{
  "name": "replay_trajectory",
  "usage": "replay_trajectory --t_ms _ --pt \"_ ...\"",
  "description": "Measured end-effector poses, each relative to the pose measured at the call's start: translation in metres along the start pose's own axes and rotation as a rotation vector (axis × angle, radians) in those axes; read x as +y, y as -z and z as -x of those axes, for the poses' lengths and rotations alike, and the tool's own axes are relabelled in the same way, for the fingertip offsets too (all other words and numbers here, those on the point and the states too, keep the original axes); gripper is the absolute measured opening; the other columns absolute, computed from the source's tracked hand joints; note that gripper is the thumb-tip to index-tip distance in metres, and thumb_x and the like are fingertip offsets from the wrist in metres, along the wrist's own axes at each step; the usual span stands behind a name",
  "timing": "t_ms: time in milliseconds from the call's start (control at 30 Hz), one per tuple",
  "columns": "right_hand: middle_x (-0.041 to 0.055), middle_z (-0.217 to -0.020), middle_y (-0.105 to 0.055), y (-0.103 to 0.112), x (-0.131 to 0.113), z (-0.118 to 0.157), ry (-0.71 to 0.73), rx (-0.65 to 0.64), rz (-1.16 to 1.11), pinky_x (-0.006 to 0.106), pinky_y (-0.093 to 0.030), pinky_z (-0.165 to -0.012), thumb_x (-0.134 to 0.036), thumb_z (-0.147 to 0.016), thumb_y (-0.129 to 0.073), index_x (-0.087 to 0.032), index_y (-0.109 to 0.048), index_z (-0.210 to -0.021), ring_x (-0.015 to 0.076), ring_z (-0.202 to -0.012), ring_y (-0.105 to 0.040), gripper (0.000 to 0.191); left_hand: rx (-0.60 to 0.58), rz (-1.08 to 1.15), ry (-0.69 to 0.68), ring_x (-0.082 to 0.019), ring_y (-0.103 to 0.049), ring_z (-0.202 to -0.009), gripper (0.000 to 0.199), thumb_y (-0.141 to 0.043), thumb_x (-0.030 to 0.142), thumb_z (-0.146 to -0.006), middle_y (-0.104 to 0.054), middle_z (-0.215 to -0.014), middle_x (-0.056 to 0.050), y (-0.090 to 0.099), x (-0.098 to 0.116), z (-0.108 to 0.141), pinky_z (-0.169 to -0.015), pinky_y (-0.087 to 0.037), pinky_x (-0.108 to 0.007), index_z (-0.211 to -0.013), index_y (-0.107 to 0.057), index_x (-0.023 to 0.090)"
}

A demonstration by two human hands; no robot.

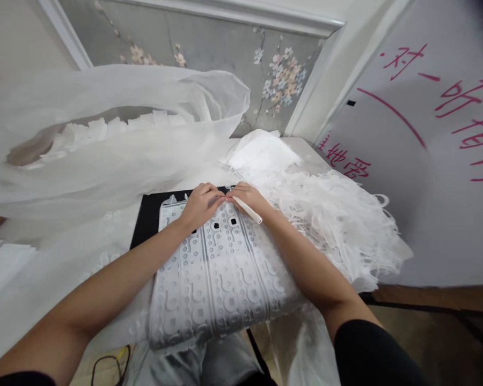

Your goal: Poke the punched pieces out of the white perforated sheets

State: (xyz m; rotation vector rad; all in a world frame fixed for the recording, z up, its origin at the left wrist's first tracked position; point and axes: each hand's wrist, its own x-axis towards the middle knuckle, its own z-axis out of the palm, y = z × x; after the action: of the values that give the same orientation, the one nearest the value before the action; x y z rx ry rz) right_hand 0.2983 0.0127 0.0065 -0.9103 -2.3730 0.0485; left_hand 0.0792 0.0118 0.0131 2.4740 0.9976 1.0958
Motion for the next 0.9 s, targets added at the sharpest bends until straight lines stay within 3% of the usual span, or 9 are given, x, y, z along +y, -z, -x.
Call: replay_trajectory --t_ms 200,333,433,533,733,900 --pt "0.0082 -0.087 -0.07 0.002 -0.006 0.0 0.02 -0.006 0.029 0.037 -0.046 -0.083 -0.038 -0.104 -0.044 -0.018 -0.068 -0.094 0.0213 -0.081 -0.058 0.033 -0.04 -0.166 -0.01 -0.024 -0.057 -0.097 0.024 -0.055 0.035 -0.098 -0.067 -0.097 -0.007 -0.001 -0.003 -0.001 -0.09 -0.043 -0.041 -0.094 -0.075 0.025" --pt "0.0083 -0.083 -0.068 0.003 -0.01 -0.001 0.025 -0.013 0.034 0.037 -0.046 -0.082 -0.039 -0.104 -0.042 -0.018 -0.068 -0.091 0.0213 -0.079 -0.057 0.035 -0.062 -0.164 -0.046 -0.022 -0.057 -0.087 0.025 -0.054 0.032 -0.096 -0.066 -0.089 -0.006 0.0 -0.003 -0.003 -0.086 -0.044 -0.039 -0.085 -0.076 0.025" --pt "0.0086 -0.084 -0.069 0.005 -0.013 -0.001 0.03 -0.01 0.028 0.037 -0.046 -0.082 -0.04 -0.105 -0.039 -0.018 -0.068 -0.092 0.0214 -0.08 -0.057 0.038 0.0 -0.037 -0.013 -0.02 -0.058 -0.083 0.022 -0.058 0.03 -0.092 -0.065 -0.083 -0.004 0.0 -0.001 -0.003 -0.082 -0.046 -0.037 -0.08 -0.076 0.024" --pt "0.0091 -0.085 -0.069 0.007 -0.014 -0.001 0.032 -0.005 0.02 0.037 -0.046 -0.082 -0.041 -0.105 -0.039 -0.018 -0.068 -0.095 0.0215 -0.081 -0.057 0.039 0.03 0.128 0.112 -0.019 -0.061 -0.082 0.017 -0.063 0.029 -0.087 -0.067 -0.083 -0.003 0.001 0.002 -0.005 -0.08 -0.048 -0.035 -0.079 -0.076 0.023" --pt "0.0089 -0.085 -0.07 0.003 -0.011 -0.001 0.037 0.022 0.003 0.037 -0.047 -0.082 -0.041 -0.104 -0.041 -0.018 -0.069 -0.096 0.0215 -0.08 -0.058 0.037 0.012 0.347 0.272 -0.017 -0.065 -0.077 0.013 -0.068 0.029 -0.081 -0.07 -0.083 -0.002 0.005 0.007 -0.005 -0.075 -0.05 -0.031 -0.076 -0.078 0.022" --pt "0.0081 -0.087 -0.071 0.002 -0.01 0.001 0.02 0.032 -0.016 0.036 -0.048 -0.083 -0.041 -0.103 -0.044 -0.019 -0.069 -0.098 0.0222 -0.083 -0.059 0.034 -0.036 0.512 0.323 -0.017 -0.066 -0.077 0.013 -0.072 0.032 -0.08 -0.072 -0.083 -0.003 0.008 0.0 -0.006 -0.074 -0.051 -0.03 -0.078 -0.079 0.022"
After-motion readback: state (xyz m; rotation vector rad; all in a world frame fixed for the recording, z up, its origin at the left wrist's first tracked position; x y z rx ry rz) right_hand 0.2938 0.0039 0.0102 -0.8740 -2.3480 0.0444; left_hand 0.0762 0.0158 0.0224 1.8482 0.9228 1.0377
